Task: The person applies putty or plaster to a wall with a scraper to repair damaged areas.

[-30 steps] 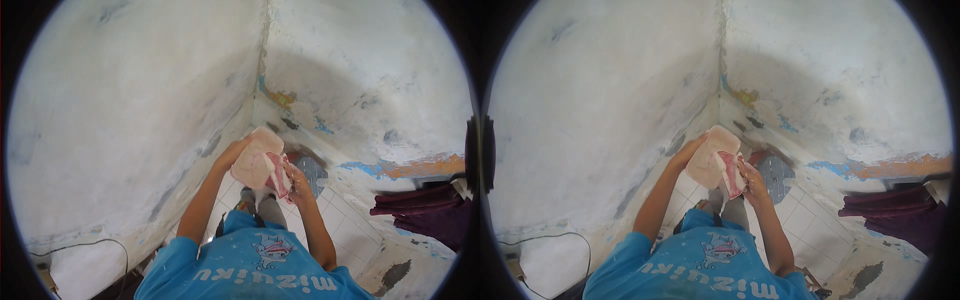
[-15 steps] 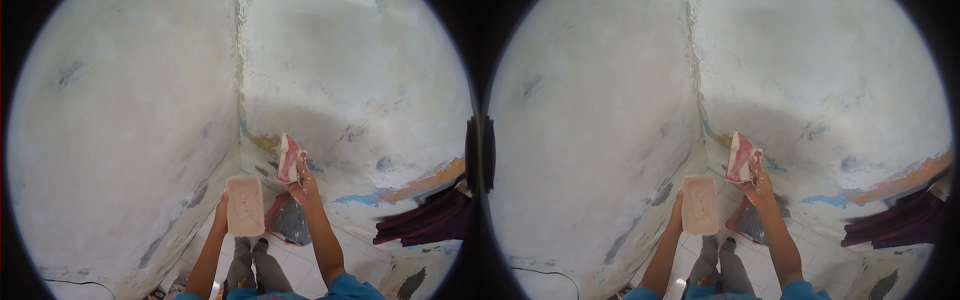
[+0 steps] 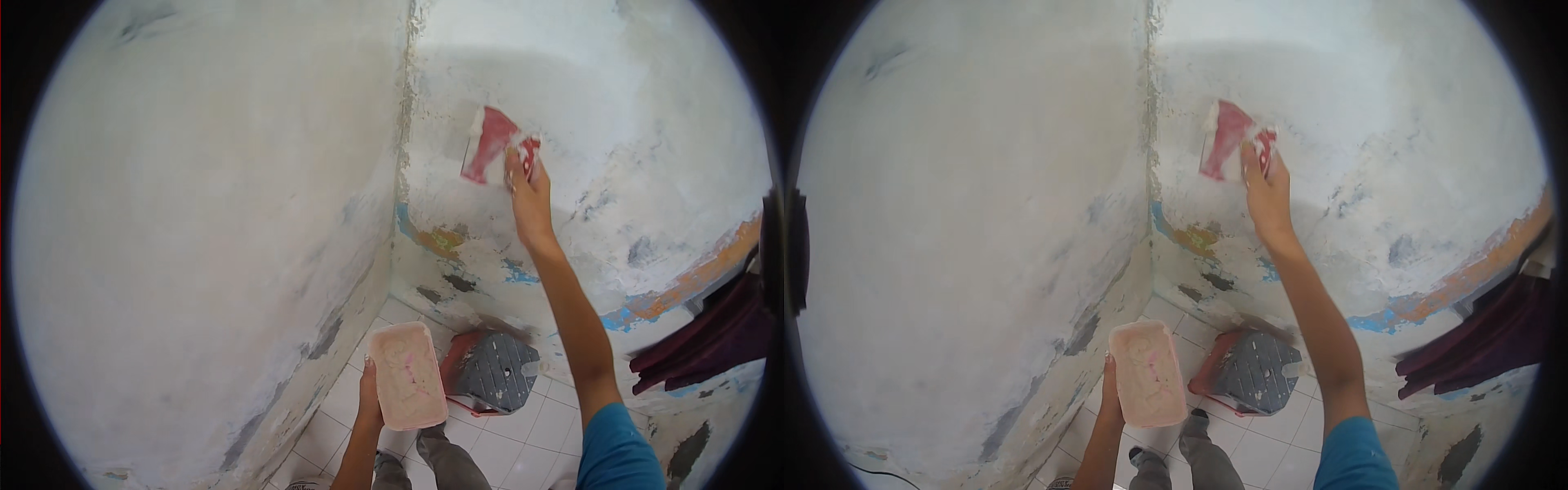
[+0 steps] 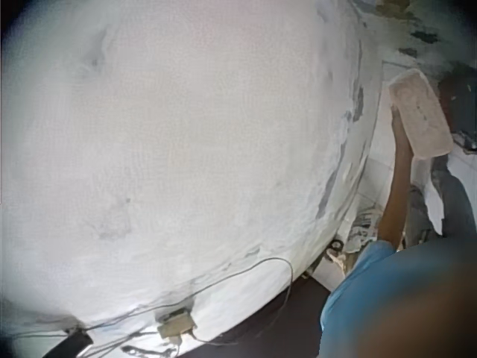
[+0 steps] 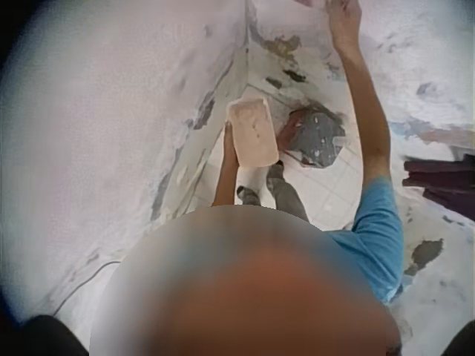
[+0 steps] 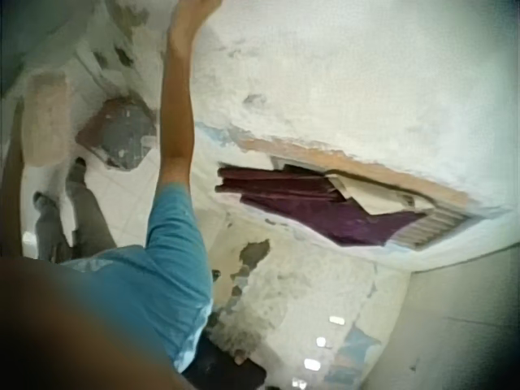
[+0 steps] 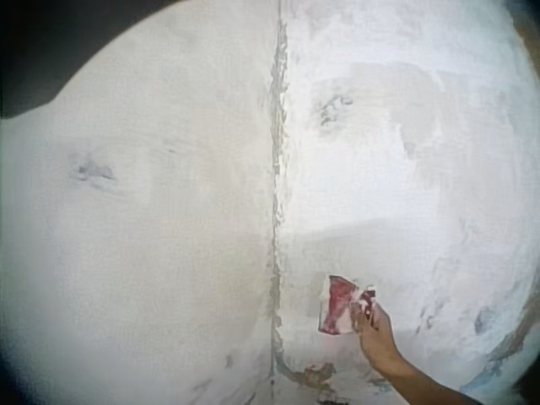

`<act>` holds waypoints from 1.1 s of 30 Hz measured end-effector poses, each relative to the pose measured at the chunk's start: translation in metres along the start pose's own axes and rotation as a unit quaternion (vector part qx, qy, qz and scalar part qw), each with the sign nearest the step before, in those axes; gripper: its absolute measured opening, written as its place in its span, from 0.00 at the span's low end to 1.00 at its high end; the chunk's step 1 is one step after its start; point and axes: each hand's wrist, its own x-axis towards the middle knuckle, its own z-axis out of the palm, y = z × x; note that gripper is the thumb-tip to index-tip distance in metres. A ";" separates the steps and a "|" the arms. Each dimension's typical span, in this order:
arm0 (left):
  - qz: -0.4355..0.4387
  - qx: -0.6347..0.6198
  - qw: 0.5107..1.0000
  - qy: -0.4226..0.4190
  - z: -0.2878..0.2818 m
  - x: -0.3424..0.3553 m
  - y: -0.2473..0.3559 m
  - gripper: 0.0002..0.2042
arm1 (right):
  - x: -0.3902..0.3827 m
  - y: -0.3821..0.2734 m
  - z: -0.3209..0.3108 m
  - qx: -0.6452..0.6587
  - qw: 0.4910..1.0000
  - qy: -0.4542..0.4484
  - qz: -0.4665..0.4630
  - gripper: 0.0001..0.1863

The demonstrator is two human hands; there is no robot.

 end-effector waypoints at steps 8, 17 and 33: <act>-0.014 -0.044 0.999 -0.013 -0.049 -0.035 -0.001 0.33 | 0.048 -0.006 0.059 -0.724 0.464 0.061 -0.507 0.22; -0.019 -0.020 1.000 0.011 -0.066 -0.037 -0.016 0.33 | 0.027 0.111 0.052 -0.790 0.388 -0.022 -0.475 0.25; -0.019 -0.001 1.000 0.008 -0.030 -0.039 0.015 0.32 | -0.035 0.045 0.036 0.110 0.971 0.068 0.199 0.09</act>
